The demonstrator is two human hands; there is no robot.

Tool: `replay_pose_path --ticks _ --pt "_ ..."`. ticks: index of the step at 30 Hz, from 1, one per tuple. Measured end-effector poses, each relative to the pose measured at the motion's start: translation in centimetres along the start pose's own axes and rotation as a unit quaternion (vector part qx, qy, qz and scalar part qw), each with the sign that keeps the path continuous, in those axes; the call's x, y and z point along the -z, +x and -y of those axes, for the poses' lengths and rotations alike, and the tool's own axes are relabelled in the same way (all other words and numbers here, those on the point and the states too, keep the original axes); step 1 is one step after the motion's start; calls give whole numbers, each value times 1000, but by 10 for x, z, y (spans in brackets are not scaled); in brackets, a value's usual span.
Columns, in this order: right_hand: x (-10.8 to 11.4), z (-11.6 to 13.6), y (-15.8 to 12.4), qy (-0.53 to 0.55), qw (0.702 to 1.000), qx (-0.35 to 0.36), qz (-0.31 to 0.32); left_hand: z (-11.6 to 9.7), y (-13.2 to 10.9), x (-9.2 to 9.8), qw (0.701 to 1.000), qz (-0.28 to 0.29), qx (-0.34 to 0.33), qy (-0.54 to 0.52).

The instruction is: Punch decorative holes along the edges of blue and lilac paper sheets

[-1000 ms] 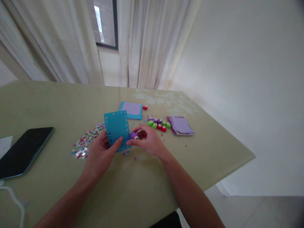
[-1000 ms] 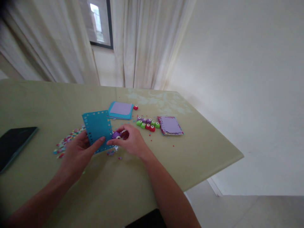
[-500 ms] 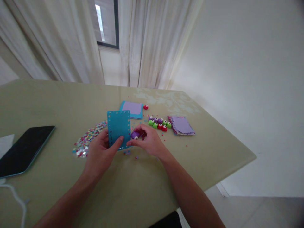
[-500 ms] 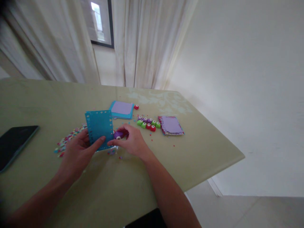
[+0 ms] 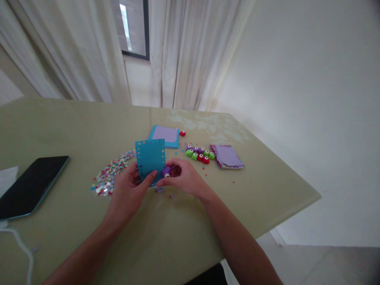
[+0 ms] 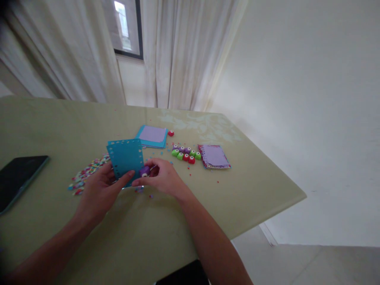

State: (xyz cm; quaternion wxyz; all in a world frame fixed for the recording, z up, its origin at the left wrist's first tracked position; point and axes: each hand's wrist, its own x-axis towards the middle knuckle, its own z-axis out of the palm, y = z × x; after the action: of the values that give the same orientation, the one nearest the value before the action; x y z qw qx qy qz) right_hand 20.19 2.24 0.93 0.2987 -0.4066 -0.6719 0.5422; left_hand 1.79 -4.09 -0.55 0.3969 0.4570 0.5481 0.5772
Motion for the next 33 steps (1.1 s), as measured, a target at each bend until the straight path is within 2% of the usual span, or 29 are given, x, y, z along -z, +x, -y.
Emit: replay_pose_path --ticks 5,10,23,33 --pt "-3 -3 1 58 998 10 13 -1 -3 0 1000 -10 8 -22" --pt "-8 -4 2 61 998 -22 7 1 -4 -1 1000 -15 14 -11" --pt "-11 -8 3 121 992 -17 22 1 -5 0 1000 -21 12 5" --pt "-15 -4 4 150 988 -39 4 3 -6 -4 995 -1 61 -77"
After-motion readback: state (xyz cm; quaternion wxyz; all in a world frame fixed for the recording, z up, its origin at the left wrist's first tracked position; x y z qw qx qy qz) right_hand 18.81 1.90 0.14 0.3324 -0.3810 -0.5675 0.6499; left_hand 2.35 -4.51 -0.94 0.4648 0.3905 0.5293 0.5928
